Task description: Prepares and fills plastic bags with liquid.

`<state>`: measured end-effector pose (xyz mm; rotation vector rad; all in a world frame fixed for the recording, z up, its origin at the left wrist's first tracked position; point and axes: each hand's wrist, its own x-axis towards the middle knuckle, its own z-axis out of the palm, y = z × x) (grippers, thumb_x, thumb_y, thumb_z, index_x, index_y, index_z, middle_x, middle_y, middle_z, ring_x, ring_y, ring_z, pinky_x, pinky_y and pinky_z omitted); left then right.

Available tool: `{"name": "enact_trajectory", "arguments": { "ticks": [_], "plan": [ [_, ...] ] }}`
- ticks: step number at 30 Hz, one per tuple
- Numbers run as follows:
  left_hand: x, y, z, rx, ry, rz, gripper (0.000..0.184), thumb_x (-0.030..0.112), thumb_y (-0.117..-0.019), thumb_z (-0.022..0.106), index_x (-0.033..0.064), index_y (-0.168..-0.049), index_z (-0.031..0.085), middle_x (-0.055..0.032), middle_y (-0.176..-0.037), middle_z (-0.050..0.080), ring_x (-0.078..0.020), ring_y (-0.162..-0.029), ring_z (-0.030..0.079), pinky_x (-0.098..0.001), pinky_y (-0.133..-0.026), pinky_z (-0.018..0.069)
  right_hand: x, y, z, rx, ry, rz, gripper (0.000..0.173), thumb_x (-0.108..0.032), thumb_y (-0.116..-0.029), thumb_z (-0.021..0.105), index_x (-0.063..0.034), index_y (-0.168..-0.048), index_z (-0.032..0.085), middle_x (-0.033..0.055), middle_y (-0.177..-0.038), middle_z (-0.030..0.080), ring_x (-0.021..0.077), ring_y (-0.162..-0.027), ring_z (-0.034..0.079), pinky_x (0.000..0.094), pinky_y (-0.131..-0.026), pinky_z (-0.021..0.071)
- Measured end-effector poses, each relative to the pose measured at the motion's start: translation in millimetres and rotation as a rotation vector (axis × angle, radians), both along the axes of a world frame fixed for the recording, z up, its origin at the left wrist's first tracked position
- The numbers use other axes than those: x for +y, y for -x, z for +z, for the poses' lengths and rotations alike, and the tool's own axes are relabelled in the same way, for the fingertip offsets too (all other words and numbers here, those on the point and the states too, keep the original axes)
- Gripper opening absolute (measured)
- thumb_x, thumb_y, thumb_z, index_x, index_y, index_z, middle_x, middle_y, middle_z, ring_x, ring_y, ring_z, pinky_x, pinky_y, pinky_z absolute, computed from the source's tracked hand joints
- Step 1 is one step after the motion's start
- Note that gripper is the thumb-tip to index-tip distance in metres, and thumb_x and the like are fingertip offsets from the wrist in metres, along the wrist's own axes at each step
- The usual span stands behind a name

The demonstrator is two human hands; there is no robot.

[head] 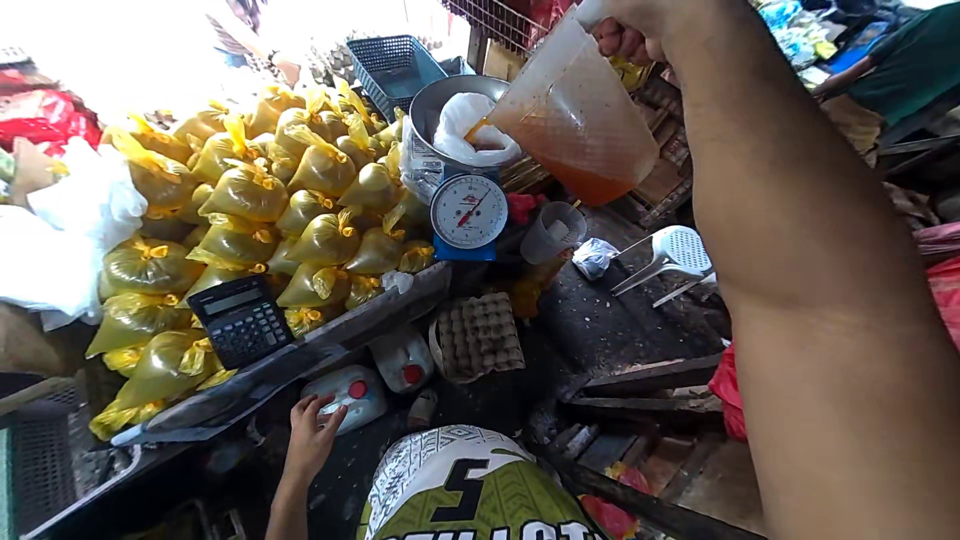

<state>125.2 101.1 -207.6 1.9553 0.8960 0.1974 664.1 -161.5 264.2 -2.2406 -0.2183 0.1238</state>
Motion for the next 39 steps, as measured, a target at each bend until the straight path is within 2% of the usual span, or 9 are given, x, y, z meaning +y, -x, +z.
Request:
{"name": "enact_trajectory", "arguments": {
  "ticks": [9, 12, 15, 18, 23, 27, 32, 36, 39],
  "plan": [
    [-8.5, -17.1, 20.3, -0.023, -0.022, -0.047, 0.051, 0.043, -0.0911, 0.072, 0.0083, -0.129, 0.066, -0.0233, -0.152, 0.04, -0.0261, -0.11, 0.067, -0.0398, -0.083, 0.0621, -26.2, 17.6, -13.8, 0.003, -0.065, -0.141, 0.02, -0.025, -0.1009, 0.059, -0.0159, -0.084, 0.061, -0.0081, -0.06, 0.053, -0.0003, -0.044, 0.043, 0.0159, -0.042, 0.0349],
    [-21.4, -36.4, 26.7, -0.03, 0.017, -0.125, 0.05, 0.041, -0.0924, 0.072, 0.0082, -0.129, 0.066, -0.0228, -0.151, 0.041, -0.0268, -0.112, 0.067, -0.0406, -0.085, 0.0619, -40.6, 28.5, -24.9, 0.011, -0.196, -0.113, 0.028, -0.029, -0.1066, 0.047, -0.0143, -0.084, 0.057, -0.0054, -0.06, 0.053, 0.0023, -0.042, 0.042, 0.0177, -0.039, 0.0335],
    [-32.9, -71.5, 33.9, -0.037, 0.08, -0.252, 0.047, 0.037, -0.0947, 0.07, 0.0078, -0.13, 0.065, -0.0195, -0.145, 0.051, -0.0253, -0.11, 0.068, -0.0414, -0.089, 0.0614, -57.3, 51.5, -43.1, -0.006, -0.447, -0.114, 0.041, -0.05, -0.1077, 0.04, -0.0158, -0.094, 0.056, -0.0039, -0.059, 0.053, 0.0062, -0.04, 0.043, 0.0214, -0.037, 0.0371],
    [-53.0, -121.9, 43.4, -0.017, 0.21, -0.425, 0.045, 0.036, -0.0992, 0.066, 0.0059, -0.133, 0.062, -0.0125, -0.132, 0.065, -0.0204, -0.103, 0.071, -0.0413, -0.091, 0.0607, -81.8, 86.9, -89.3, -0.034, -0.677, -0.103, 0.053, -0.067, -0.1024, 0.042, -0.0168, -0.099, 0.06, -0.0042, -0.06, 0.052, 0.0088, -0.043, 0.047, 0.026, -0.039, 0.0436],
    [-118.4, -211.9, 71.6, -0.069, 0.483, -0.818, 0.035, 0.031, -0.1051, 0.058, 0.0055, -0.127, 0.067, -0.008, -0.117, 0.073, -0.0176, -0.1, 0.073, -0.0392, -0.093, 0.0604, -98.7, 180.9, -223.5, -0.025, -0.87, -0.343, 0.049, -0.064, -0.1014, 0.048, -0.0184, -0.099, 0.064, -0.0041, -0.065, 0.052, 0.0082, -0.048, 0.048, 0.0262, -0.045, 0.0463],
    [-177.7, -243.3, 98.0, -0.071, 0.858, -1.128, 0.038, 0.027, -0.1059, 0.057, -0.0016, -0.13, 0.064, -0.0129, -0.117, 0.072, -0.0193, -0.104, 0.07, -0.0404, -0.098, 0.0562, -85.5, 262.7, -314.1, -0.08, -0.741, -0.729, 0.044, -0.041, -0.1064, 0.051, -0.0097, -0.078, 0.064, -0.0047, -0.058, 0.058, 0.0072, -0.049, 0.055, 0.0272, -0.049, 0.0514],
    [-240.6, -230.2, 86.0, 0.527, 1.445, -1.073, 0.063, 0.066, -0.1035, 0.034, 0.0124, -0.119, 0.063, -0.0058, -0.102, 0.068, -0.0177, -0.092, 0.066, -0.0439, -0.08, 0.0578, -76.3, 366.5, -377.1, -0.126, -0.425, -0.912, 0.037, -0.029, -0.1057, 0.056, 0.0031, -0.099, 0.072, 0.0006, -0.082, 0.071, 0.0019, -0.078, 0.068, 0.0264, -0.079, 0.0595],
    [-286.0, -164.8, 72.9, 0.781, 1.503, -0.887, 0.043, 0.052, -0.1071, 0.038, 0.0175, -0.096, 0.061, 0.0, -0.078, 0.063, -0.0113, -0.07, 0.062, -0.0313, -0.062, 0.0551, -88.3, 465.4, -411.6, -0.102, 0.114, -1.004, 0.045, -0.035, -0.1066, 0.053, 0.0063, -0.109, 0.072, 0.0229, -0.104, 0.073, 0.0335, -0.101, 0.071, 0.0532, -0.095, 0.0552],
    [-312.4, -99.1, 64.8, 0.969, 1.366, -0.97, 0.044, 0.048, -0.1077, 0.037, 0.0147, -0.091, 0.06, -0.0003, -0.07, 0.058, -0.0125, -0.061, 0.058, -0.0311, -0.057, 0.0521, -97.3, 551.6, -424.0, 0.074, 0.322, -1.074, 0.047, -0.038, -0.1059, 0.045, -0.0031, -0.117, 0.074, 0.0202, -0.123, 0.071, 0.0411, -0.122, 0.063, 0.0615, -0.11, 0.0428]
  ]
}}
